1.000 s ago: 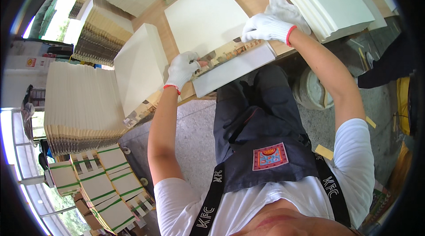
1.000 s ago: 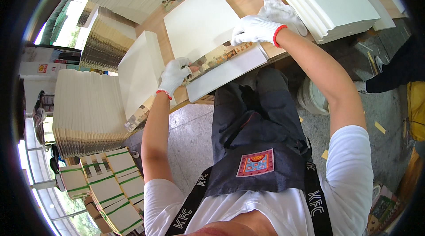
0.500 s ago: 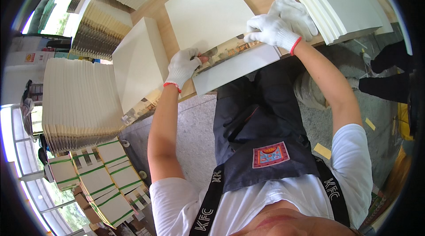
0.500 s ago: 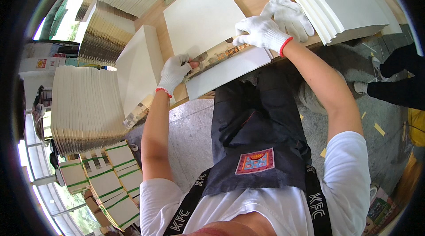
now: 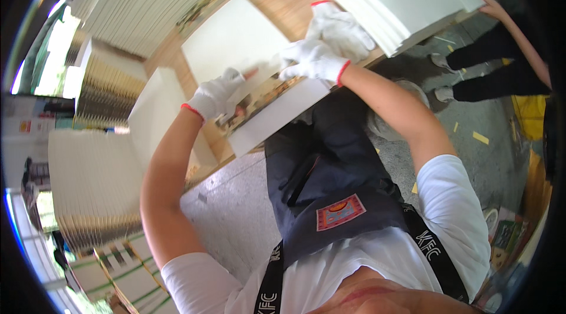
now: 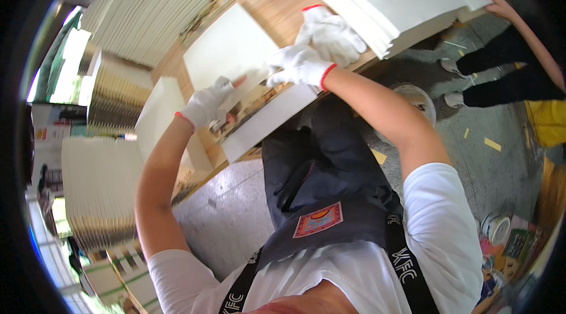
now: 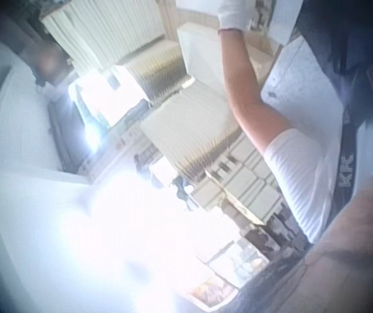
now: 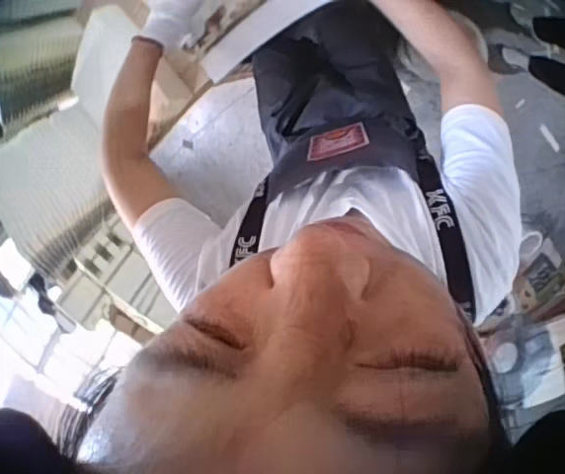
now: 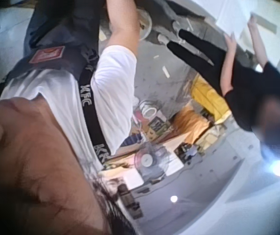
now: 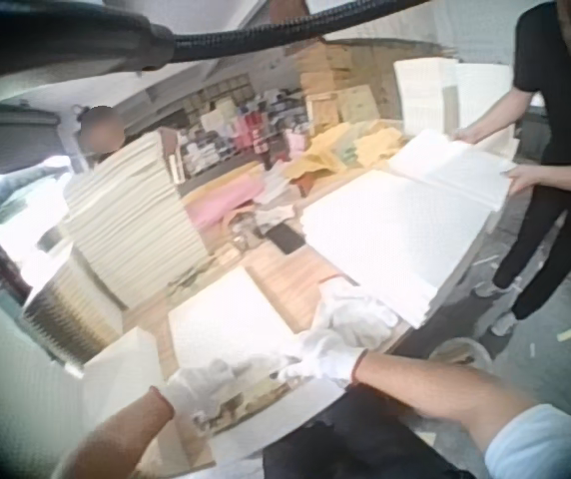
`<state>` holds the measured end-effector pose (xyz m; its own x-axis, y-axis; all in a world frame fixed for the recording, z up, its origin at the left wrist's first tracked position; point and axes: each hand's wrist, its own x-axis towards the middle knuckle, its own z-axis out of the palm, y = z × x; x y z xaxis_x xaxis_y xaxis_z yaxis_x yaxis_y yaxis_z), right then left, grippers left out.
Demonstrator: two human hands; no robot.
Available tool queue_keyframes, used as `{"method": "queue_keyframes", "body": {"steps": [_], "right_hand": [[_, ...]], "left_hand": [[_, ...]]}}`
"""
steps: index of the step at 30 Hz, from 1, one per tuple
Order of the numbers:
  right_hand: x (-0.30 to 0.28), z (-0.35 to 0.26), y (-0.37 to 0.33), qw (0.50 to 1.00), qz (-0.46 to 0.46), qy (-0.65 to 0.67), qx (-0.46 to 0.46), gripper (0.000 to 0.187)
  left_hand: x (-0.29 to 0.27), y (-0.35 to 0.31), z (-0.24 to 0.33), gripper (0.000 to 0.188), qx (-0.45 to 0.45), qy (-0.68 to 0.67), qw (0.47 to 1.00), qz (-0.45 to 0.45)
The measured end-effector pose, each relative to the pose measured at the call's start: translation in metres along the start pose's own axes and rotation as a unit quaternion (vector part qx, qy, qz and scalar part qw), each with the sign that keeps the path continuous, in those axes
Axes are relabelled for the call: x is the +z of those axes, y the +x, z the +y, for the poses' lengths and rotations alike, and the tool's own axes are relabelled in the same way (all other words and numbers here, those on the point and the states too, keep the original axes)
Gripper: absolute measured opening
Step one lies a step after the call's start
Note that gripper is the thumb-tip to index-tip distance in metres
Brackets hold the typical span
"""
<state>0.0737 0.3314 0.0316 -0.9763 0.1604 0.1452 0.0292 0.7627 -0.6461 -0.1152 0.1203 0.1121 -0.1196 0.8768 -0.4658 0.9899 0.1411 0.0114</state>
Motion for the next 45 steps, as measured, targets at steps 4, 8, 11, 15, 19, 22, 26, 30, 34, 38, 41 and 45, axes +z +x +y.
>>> {"method": "queue_keyframes", "body": {"steps": [4,8,11,15,19,22,26,30,34,38,41,45], "right_hand": [[-0.004,-0.006,-0.003,0.999,0.013,-0.033,0.004,0.030],[-0.002,0.016,-0.012,0.941,0.193,-0.254,-0.114,0.020],[-0.034,0.025,-0.024,0.936,0.221,-0.275,-0.010,0.021],[-0.028,0.053,-0.033,0.863,0.175,-0.413,0.231,0.029],[-0.046,0.035,-0.031,0.946,0.196,-0.118,0.228,0.028],[-0.060,-0.003,-0.057,0.966,0.238,0.022,-0.099,0.025],[-0.022,-0.014,-0.041,0.929,0.102,-0.244,-0.260,0.028],[0.006,-0.020,-0.019,0.928,0.019,-0.240,-0.284,0.027],[0.082,-0.078,0.009,0.911,0.071,-0.235,-0.331,0.035],[0.130,-0.130,0.037,0.914,-0.054,-0.257,-0.310,0.041],[0.123,-0.131,0.038,0.913,-0.052,-0.248,-0.319,0.034],[0.077,-0.057,0.019,0.912,0.042,-0.210,-0.350,0.019]], "left_hand": [[-0.028,0.036,0.020,0.095,0.128,0.129,0.977,-0.111],[-0.035,0.043,0.029,0.100,0.158,0.118,0.974,-0.116],[-0.028,0.044,0.021,0.100,0.172,0.103,0.974,-0.103],[-0.030,0.050,0.011,0.107,0.190,0.076,0.972,-0.114],[-0.026,0.047,0.007,0.089,0.171,0.085,0.974,-0.119],[-0.054,0.046,0.041,0.051,-0.115,-0.135,0.962,-0.207],[-0.027,0.052,0.004,0.052,0.108,-0.048,0.983,-0.141],[0.000,0.060,-0.020,0.056,0.174,-0.027,0.982,-0.074],[-0.022,0.065,0.011,0.081,-0.023,-0.073,0.992,-0.104],[-0.033,0.047,0.020,0.090,-0.043,-0.094,0.986,-0.128],[-0.031,0.047,0.021,0.087,-0.054,-0.077,0.989,-0.113],[-0.011,0.064,-0.003,0.073,0.107,0.086,0.984,-0.111]]}}
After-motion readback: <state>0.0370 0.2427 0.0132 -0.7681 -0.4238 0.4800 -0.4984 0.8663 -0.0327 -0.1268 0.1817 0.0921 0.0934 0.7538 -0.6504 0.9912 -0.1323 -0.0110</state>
